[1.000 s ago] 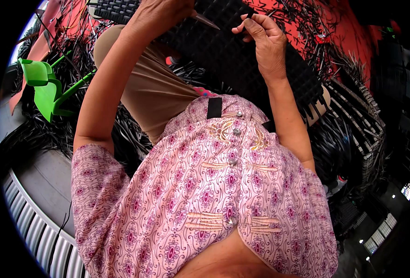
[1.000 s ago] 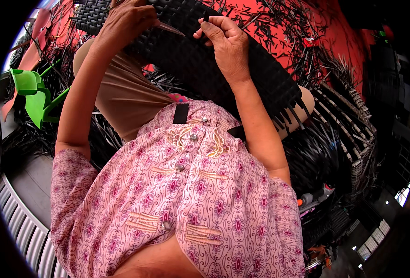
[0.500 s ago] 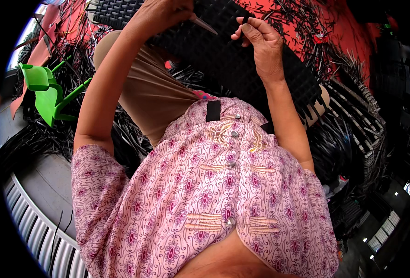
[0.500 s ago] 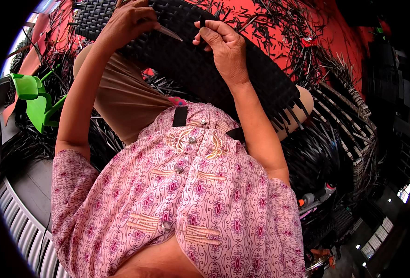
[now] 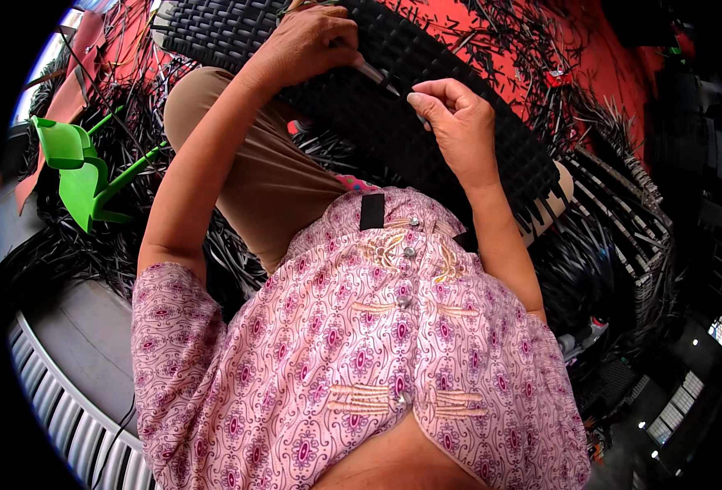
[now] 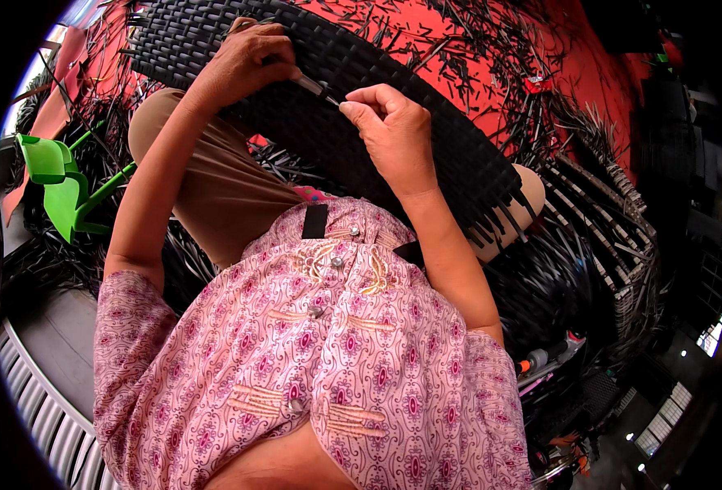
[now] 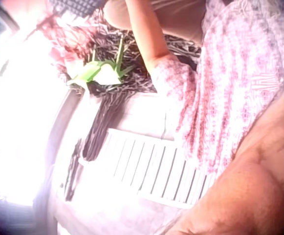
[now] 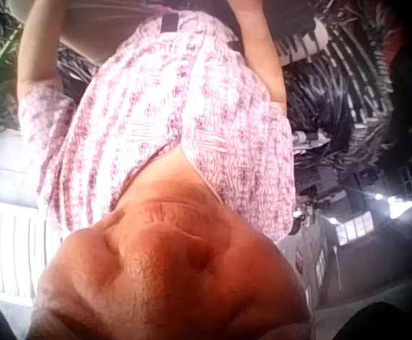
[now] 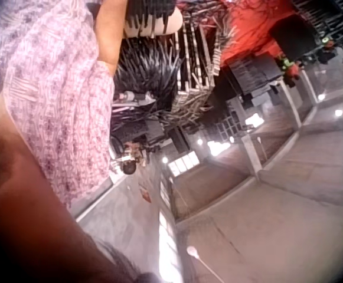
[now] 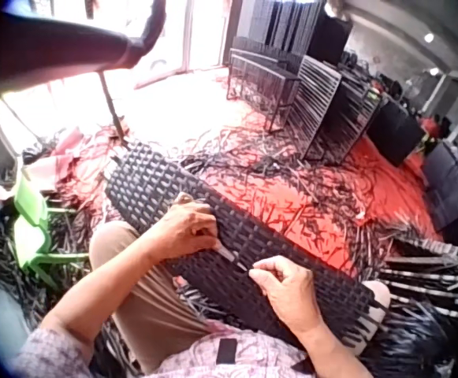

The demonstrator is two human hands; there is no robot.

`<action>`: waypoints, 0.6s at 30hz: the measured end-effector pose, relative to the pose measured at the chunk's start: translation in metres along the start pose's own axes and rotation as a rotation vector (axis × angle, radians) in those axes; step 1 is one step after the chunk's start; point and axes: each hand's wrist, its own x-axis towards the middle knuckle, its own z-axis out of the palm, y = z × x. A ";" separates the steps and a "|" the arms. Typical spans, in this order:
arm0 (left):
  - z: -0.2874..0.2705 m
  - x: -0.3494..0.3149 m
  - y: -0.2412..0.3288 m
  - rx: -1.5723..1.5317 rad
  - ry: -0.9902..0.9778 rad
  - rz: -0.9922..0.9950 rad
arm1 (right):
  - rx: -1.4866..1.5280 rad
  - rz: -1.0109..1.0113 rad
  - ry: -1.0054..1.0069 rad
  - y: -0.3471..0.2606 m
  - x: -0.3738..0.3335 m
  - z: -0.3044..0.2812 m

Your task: The person sits on the floor and weaves a black plastic mat using thin black strips. They use a pair of scissors to cut the strips and a metal tool to tuck the ends into the weave.

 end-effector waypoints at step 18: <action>-0.007 -0.003 0.008 0.111 0.045 -0.036 | -0.599 -0.387 0.013 0.005 0.023 0.035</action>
